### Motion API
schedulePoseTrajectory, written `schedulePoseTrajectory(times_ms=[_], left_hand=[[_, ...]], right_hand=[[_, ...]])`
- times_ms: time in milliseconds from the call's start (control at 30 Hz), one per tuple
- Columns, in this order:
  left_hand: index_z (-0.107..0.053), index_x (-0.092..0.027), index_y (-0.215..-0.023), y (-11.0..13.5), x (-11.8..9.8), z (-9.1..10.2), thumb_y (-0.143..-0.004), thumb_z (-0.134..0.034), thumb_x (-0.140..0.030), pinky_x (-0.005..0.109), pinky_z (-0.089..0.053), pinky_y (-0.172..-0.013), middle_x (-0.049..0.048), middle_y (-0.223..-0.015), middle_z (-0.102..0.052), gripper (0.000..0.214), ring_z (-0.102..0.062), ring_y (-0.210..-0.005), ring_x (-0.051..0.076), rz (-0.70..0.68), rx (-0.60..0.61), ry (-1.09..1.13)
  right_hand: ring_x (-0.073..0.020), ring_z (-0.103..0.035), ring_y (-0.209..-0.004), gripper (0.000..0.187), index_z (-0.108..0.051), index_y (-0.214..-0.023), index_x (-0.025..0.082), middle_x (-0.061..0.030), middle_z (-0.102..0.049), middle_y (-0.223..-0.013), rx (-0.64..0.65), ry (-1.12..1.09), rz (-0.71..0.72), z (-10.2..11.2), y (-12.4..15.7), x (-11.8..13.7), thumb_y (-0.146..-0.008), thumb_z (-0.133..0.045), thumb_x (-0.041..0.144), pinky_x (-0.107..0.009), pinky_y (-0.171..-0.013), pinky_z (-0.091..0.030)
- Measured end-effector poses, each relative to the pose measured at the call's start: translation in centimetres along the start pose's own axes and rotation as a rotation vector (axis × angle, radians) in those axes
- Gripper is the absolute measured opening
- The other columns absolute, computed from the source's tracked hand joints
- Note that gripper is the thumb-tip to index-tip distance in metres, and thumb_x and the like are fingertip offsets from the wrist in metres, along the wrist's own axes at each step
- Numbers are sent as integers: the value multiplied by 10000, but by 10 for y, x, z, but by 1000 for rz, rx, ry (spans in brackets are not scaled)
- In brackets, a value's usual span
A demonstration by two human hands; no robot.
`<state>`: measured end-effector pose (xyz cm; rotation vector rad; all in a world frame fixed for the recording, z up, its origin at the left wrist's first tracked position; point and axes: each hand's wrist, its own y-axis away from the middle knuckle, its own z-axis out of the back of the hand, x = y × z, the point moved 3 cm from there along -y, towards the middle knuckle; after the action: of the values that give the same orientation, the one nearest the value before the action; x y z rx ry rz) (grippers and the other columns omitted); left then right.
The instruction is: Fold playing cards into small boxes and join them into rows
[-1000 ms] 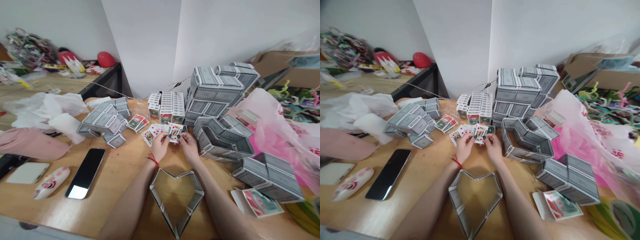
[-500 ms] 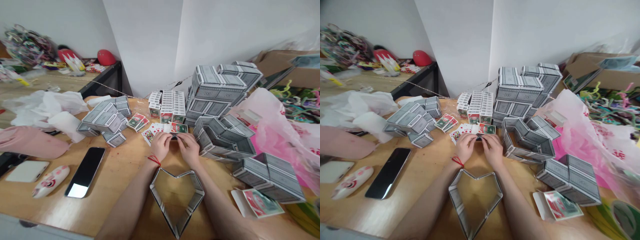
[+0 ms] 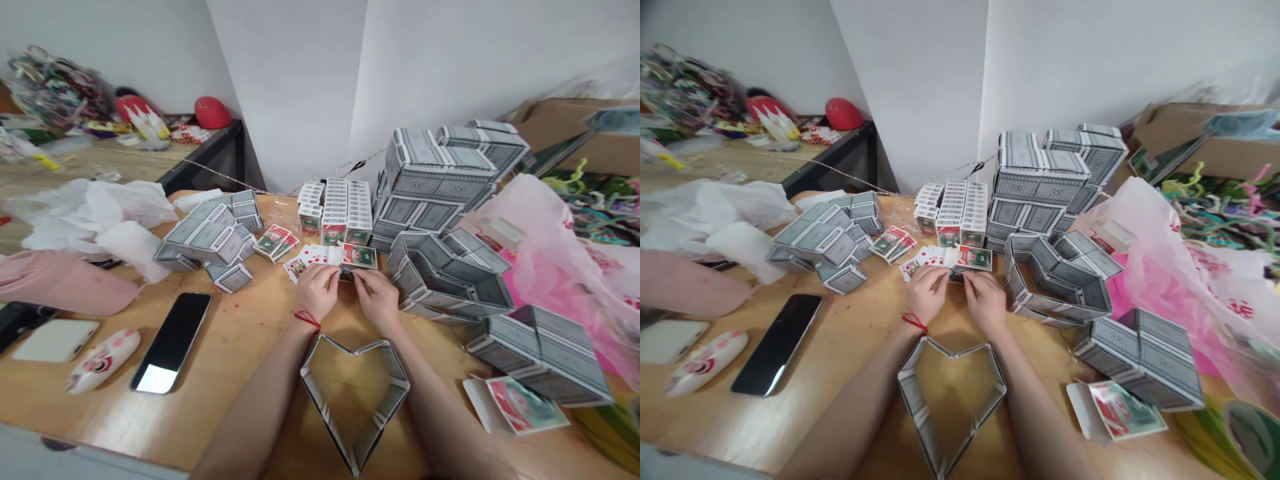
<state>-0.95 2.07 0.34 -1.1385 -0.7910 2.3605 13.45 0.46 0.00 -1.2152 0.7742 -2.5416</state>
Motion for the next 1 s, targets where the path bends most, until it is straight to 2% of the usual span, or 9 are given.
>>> schedulePoseTrajectory(times_ms=[400,567,767,900,1000], left_hand=[[-607,-178,-907,1,6,-4,-779,-422,-118,327,-443,-805,68,-858,-637,233,-567,-837,176,18,43,-124],[-605,-184,-959,1,11,-5,-755,-419,-69,334,-449,-815,72,-887,-637,299,-572,-864,180,48,85,-121],[-610,-216,-1013,-2,13,-6,-797,-442,-150,316,-470,-836,49,-1000,-647,282,-591,-925,161,172,187,208],[-639,-195,-988,-2,15,-10,-784,-478,-190,319,-481,-840,55,-1002,-656,259,-602,-937,171,358,222,452],[-655,-182,-962,0,20,-15,-763,-519,-242,320,-507,-775,57,-958,-672,249,-622,-872,179,483,208,559]], right_hand=[[-180,-615,-754,244,-656,-912,212,-64,-671,-841,15,49,-48,1,2,1,-821,-437,271,-316,-718,-480],[-185,-612,-758,250,-641,-881,197,-63,-673,-848,-1,-36,-191,-2,3,-12,-807,-448,338,-316,-714,-472],[-177,-604,-680,274,-592,-814,170,-53,-654,-744,-48,-368,-492,-9,1,-38,-743,-515,424,-301,-637,-475],[-173,-601,-682,261,-572,-789,173,-44,-648,-722,-78,-520,-565,-11,-1,-41,-710,-557,421,-302,-637,-476],[-168,-600,-683,261,-563,-775,172,-41,-648,-718,-112,-567,-576,-12,-1,-40,-701,-564,423,-299,-637,-478]])
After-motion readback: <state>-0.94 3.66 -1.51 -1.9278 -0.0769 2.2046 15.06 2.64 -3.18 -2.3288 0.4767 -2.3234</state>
